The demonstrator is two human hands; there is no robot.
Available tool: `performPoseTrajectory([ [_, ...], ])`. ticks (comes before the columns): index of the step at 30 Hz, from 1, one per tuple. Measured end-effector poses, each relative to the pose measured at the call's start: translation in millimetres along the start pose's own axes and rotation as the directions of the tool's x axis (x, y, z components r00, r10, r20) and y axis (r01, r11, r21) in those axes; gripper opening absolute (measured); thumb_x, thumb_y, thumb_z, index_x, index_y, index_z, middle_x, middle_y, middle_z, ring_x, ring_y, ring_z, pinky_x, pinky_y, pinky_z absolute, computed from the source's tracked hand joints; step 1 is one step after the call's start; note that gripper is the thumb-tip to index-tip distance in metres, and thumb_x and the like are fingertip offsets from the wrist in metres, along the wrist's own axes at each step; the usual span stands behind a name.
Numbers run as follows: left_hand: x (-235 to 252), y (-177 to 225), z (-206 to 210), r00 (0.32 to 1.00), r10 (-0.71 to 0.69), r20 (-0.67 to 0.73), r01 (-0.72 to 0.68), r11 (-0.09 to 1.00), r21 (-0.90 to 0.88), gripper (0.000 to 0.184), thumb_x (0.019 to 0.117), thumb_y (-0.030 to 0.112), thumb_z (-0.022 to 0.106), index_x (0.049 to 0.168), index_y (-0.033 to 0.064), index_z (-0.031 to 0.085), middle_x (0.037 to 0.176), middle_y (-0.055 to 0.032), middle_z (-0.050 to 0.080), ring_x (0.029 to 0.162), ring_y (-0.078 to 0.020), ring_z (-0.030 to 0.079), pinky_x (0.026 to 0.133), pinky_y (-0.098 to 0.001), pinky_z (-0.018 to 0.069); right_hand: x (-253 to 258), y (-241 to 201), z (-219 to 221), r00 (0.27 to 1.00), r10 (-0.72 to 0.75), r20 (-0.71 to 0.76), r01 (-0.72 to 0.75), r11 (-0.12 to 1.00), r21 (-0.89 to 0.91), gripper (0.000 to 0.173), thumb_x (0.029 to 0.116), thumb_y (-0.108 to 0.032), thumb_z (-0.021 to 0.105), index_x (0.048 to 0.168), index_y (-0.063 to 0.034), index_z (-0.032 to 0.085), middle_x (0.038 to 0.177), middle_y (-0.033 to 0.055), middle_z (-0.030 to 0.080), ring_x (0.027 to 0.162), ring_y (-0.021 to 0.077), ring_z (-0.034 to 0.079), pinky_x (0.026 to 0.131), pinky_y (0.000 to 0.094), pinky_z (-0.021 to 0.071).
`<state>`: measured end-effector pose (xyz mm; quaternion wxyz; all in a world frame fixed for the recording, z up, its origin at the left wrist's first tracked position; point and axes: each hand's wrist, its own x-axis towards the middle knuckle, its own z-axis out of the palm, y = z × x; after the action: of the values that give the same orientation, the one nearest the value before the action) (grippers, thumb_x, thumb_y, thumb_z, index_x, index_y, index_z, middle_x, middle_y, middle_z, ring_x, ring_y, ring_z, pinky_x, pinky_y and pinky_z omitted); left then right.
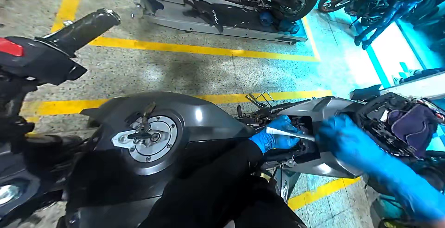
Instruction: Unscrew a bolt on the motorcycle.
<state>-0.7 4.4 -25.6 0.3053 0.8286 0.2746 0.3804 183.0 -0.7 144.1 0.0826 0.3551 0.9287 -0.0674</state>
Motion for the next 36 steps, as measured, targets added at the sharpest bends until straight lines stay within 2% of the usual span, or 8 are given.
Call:
performPoseTrajectory([
  [5, -0.4, 12.9, -5.6, 0.976, -0.075, 0.206, 0.094, 0.992, -0.088, 0.022, 0.0865, 0.018, 0.074, 0.098, -0.0016, 0.075, 0.100, -0.0194, 0.073, 0.103, -0.0338, 0.068, 0.098, -0.0508, 0.0510, 27.1, -31.3, 7.7, 0.985, -0.115, -0.132, 0.113, 0.993, -0.024, 0.015, 0.0924, -0.018, 0.065, 0.100, -0.0141, 0.077, 0.103, 0.0080, 0.073, 0.099, 0.0304, 0.069, 0.089, 0.0525, 0.0540],
  [9, 2.5, -1.2, -4.2, 0.999, 0.023, -0.023, -0.023, 1.000, 0.014, 0.022, 0.0899, 0.019, 0.067, 0.076, 0.0042, 0.075, 0.075, -0.0118, 0.072, 0.084, -0.0295, 0.071, 0.093, -0.0447, 0.0518, -1.0, -3.7, 0.9, 0.999, -0.019, -0.049, 0.018, 1.000, -0.015, 0.017, 0.0930, -0.022, 0.062, 0.087, -0.0124, 0.075, 0.092, 0.0102, 0.071, 0.093, 0.0332, 0.069, 0.086, 0.0579, 0.0524],
  [13, 1.7, 17.5, -8.3, 0.971, -0.121, 0.207, 0.144, 0.984, -0.101, 0.021, 0.0848, 0.011, 0.078, 0.101, -0.0026, 0.075, 0.104, -0.0202, 0.072, 0.106, -0.0334, 0.067, 0.101, -0.0481, 0.0501, 26.4, -46.3, 7.9, 0.968, -0.189, -0.165, 0.184, 0.982, -0.042, 0.018, 0.0912, -0.020, 0.064, 0.102, -0.0169, 0.078, 0.104, 0.0051, 0.074, 0.101, 0.0277, 0.069, 0.088, 0.0497, 0.0549],
  [16, 0.5, 4.8, -7.7, 0.984, 0.011, 0.180, -0.009, 1.000, -0.015, 0.019, 0.0927, 0.018, 0.069, 0.090, 0.0010, 0.077, 0.088, -0.0162, 0.074, 0.098, -0.0343, 0.070, 0.103, -0.0495, 0.0476, 16.3, 2.5, 4.1, 0.994, 0.029, -0.102, -0.036, 0.997, -0.067, 0.014, 0.0936, -0.017, 0.064, 0.096, -0.0117, 0.076, 0.099, 0.0131, 0.070, 0.098, 0.0370, 0.067, 0.087, 0.0604, 0.0501],
  [21, 6.5, 11.4, -16.5, 0.970, -0.115, 0.214, 0.132, 0.989, -0.071, 0.018, 0.0870, 0.016, 0.076, 0.098, 0.0022, 0.077, 0.097, -0.0164, 0.074, 0.102, -0.0328, 0.068, 0.100, -0.0504, 0.0494, 15.3, -48.0, 8.0, 0.970, -0.211, -0.120, 0.214, 0.977, 0.012, 0.014, 0.0938, -0.024, 0.063, 0.094, -0.0182, 0.076, 0.099, 0.0034, 0.072, 0.099, 0.0251, 0.068, 0.087, 0.0476, 0.0546],
  [26, -1.0, -3.1, -5.9, 0.997, 0.049, 0.058, -0.050, 0.999, 0.020, 0.020, 0.0913, 0.019, 0.068, 0.086, 0.0024, 0.077, 0.085, -0.0149, 0.075, 0.093, -0.0333, 0.071, 0.099, -0.0478, 0.0498, 3.7, 4.5, 0.4, 0.999, 0.010, -0.044, -0.011, 0.999, -0.031, 0.019, 0.0950, -0.022, 0.062, 0.091, -0.0103, 0.076, 0.094, 0.0119, 0.070, 0.096, 0.0346, 0.067, 0.088, 0.0585, 0.0508],
  [30, 5.7, 9.4, -11.3, 0.947, -0.168, 0.275, 0.185, 0.982, -0.037, 0.025, 0.0887, 0.017, 0.076, 0.106, -0.0012, 0.075, 0.109, -0.0191, 0.073, 0.114, -0.0346, 0.065, 0.107, -0.0499, 0.0460, 16.6, -49.6, 5.4, 0.961, -0.243, -0.128, 0.245, 0.970, -0.004, 0.016, 0.0942, -0.023, 0.062, 0.096, -0.0174, 0.077, 0.100, 0.0035, 0.072, 0.102, 0.0254, 0.068, 0.089, 0.0479, 0.0540],
  [36, 3.4, -5.1, -11.9, 0.998, -0.054, 0.043, 0.054, 0.999, 0.007, 0.024, 0.0929, 0.021, 0.065, 0.084, 0.0030, 0.077, 0.084, -0.0149, 0.074, 0.096, -0.0330, 0.071, 0.099, -0.0488, 0.0497, 3.3, -8.5, 1.0, 0.993, -0.100, -0.063, 0.100, 0.995, 0.004, 0.015, 0.0918, -0.022, 0.064, 0.088, -0.0143, 0.076, 0.095, 0.0069, 0.071, 0.096, 0.0291, 0.068, 0.088, 0.0542, 0.0529],
])
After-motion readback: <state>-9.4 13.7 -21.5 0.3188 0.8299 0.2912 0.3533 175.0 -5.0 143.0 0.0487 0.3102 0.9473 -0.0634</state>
